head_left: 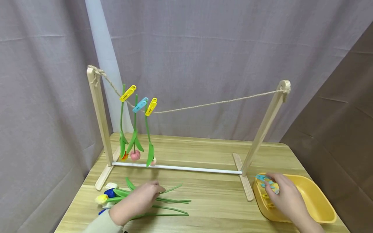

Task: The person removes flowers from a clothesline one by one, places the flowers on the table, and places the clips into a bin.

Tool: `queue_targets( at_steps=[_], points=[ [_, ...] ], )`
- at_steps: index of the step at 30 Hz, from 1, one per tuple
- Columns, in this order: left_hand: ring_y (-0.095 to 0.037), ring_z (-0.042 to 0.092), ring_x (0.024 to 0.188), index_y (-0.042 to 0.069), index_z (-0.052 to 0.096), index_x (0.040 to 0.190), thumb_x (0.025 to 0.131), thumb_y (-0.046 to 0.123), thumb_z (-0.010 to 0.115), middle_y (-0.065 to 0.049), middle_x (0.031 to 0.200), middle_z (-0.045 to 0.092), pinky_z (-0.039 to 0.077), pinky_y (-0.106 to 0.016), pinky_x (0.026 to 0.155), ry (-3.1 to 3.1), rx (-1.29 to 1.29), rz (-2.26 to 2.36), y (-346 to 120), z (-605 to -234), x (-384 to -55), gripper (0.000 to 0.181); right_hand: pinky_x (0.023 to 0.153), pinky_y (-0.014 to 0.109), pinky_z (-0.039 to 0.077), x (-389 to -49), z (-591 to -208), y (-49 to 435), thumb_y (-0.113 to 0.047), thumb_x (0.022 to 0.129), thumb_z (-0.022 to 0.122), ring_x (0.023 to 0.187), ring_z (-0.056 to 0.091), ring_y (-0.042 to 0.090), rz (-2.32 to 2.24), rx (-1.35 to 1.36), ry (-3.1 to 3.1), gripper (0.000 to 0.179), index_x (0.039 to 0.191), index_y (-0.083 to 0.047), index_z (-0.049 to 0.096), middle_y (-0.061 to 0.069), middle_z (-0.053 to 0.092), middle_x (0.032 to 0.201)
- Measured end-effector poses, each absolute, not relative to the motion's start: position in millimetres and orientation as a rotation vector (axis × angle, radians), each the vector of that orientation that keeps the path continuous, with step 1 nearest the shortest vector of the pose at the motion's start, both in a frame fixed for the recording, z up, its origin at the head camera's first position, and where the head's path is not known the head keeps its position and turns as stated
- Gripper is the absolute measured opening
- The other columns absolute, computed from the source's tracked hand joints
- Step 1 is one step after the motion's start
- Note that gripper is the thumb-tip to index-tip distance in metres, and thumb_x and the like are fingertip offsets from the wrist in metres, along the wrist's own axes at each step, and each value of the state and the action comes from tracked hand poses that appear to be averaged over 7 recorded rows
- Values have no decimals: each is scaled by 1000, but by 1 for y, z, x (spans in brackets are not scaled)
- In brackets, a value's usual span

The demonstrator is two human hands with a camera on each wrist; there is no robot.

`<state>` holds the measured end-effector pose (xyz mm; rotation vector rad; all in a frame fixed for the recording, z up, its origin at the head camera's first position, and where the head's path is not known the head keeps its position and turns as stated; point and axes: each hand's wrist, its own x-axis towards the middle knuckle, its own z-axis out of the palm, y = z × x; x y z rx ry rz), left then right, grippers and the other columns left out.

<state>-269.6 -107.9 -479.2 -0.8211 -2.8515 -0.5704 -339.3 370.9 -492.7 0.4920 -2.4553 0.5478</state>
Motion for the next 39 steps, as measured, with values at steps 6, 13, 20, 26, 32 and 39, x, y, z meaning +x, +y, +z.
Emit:
queue_targets(
  at_steps=[6, 13, 20, 26, 32, 39],
  points=[
    [-5, 54, 72, 8, 72, 99, 85, -7, 61, 5, 82, 57, 49, -23, 63, -2887, -860, -571, -109, -500, -269, 23, 62, 44, 49, -340, -505, 394, -11, 83, 72, 84, 61, 30, 545, 438, -2573, 27, 107, -5, 65, 8, 66, 94],
    [-6, 56, 71, 13, 72, 92, 86, -1, 65, 8, 78, 55, 50, -26, 62, -2928, -811, -542, -110, -514, -268, 17, 60, 35, 49, -337, -511, 405, -12, 86, 71, 82, 63, 23, 566, 448, -2790, 25, 110, -5, 65, 1, 67, 94],
    [-10, 61, 76, 12, 72, 96, 87, 1, 65, 6, 81, 59, 52, -29, 65, -2955, -784, -526, -110, -519, -268, 16, 62, 45, 51, -338, -508, 421, -13, 87, 69, 86, 64, 31, 543, 370, -2868, 29, 112, -2, 63, 9, 67, 98],
    [-14, 63, 77, 11, 72, 97, 85, 1, 66, 3, 83, 62, 53, -31, 67, -2940, -752, -491, -108, -520, -266, 16, 65, 54, 50, -343, -510, 444, -11, 85, 70, 86, 62, 41, 500, 272, -2847, 27, 107, 1, 61, 21, 66, 98],
    [-14, 62, 76, 12, 71, 95, 84, 2, 67, 2, 82, 62, 53, -31, 65, -2939, -742, -462, -108, -519, -265, 15, 62, 54, 47, -344, -518, 464, -5, 81, 70, 83, 62, 44, 469, 232, -2748, 25, 102, 3, 59, 26, 64, 96],
    [-13, 62, 76, 12, 71, 96, 84, 1, 67, 3, 83, 62, 53, -31, 65, -2953, -747, -464, -108, -518, -266, 17, 65, 56, 45, -346, -524, 472, -4, 81, 69, 86, 61, 47, 471, 207, -2694, 26, 103, 4, 58, 28, 64, 96]
  ],
)
